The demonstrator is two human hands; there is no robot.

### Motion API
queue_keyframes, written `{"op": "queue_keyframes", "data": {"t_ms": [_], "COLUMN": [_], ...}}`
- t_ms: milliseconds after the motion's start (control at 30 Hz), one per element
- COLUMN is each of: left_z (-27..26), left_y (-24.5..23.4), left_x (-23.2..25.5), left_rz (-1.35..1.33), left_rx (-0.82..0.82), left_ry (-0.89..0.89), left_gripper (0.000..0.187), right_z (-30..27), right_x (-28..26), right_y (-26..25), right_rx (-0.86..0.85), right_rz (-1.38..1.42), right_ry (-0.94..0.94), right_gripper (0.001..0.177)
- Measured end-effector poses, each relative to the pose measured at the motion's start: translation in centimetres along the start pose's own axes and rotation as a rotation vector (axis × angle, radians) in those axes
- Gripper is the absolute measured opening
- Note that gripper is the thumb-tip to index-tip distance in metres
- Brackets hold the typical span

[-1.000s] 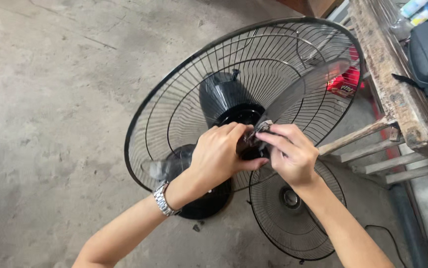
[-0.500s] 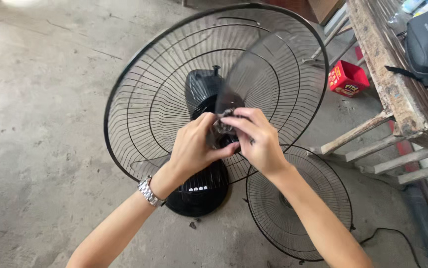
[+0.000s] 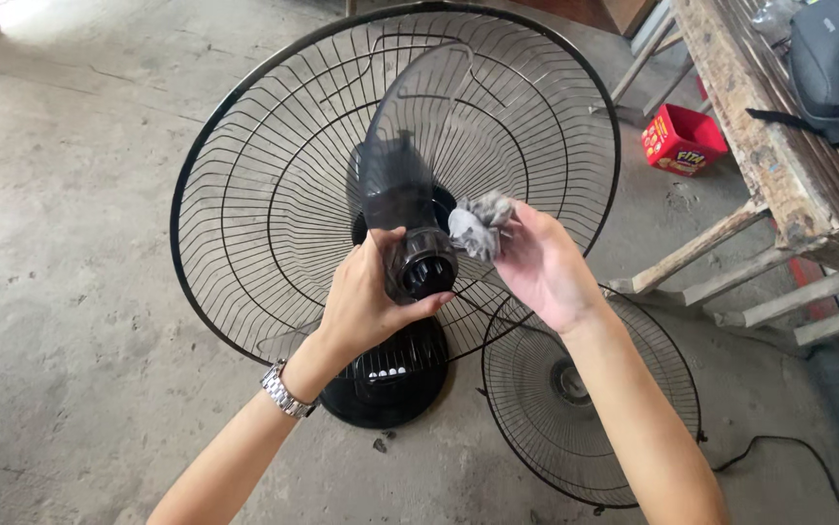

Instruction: The person wipes a fan blade with a cloth, then attaches it to the fan motor. They secure the blade with a nut and reattach the front wire cage to complete the assembly.

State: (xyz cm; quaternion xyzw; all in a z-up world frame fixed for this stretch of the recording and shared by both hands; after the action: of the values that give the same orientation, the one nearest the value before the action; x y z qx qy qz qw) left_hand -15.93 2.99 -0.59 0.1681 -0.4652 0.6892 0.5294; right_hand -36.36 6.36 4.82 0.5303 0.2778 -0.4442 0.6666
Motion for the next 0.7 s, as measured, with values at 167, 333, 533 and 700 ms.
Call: {"op": "queue_keyframes", "data": {"t_ms": [167, 333, 533, 700], "left_z": [-0.1, -0.1, 0.1, 0.3], "left_y": [0.2, 0.3, -0.1, -0.1], "left_x": [-0.6, -0.7, -0.2, 0.3], "left_rz": [-0.037, -0.062, -0.089, -0.080], "left_rx": [-0.065, -0.144, -0.133, -0.105], "left_ry": [-0.077, -0.096, -0.105, -0.052], "left_gripper": [0.088, 0.082, 0.084, 0.083], "right_z": [-0.3, -1.3, -0.3, -1.5], "right_x": [-0.2, 0.8, 0.4, -1.8], "right_y": [1.6, 5.2, 2.7, 1.7], "right_rx": [-0.164, -0.499, -0.578, -0.221], "right_rz": [-0.595, -1.162, -1.418, -1.456], "right_ry": [-0.349, -1.028, -0.967, -0.943], "right_gripper": [0.021, 0.028, 0.046, 0.048]}}
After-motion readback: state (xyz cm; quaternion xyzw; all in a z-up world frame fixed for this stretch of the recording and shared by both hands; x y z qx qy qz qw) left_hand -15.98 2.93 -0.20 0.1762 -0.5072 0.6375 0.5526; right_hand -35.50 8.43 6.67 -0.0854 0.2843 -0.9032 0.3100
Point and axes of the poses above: each hand's wrist, its own z-axis towards the middle knuckle, its own y-axis out of the palm, x = y × z, the point moved 4 cm from there along z, towards the middle knuckle, and after that the axes turned 15 degrees about -y, right-handed, at the moved point
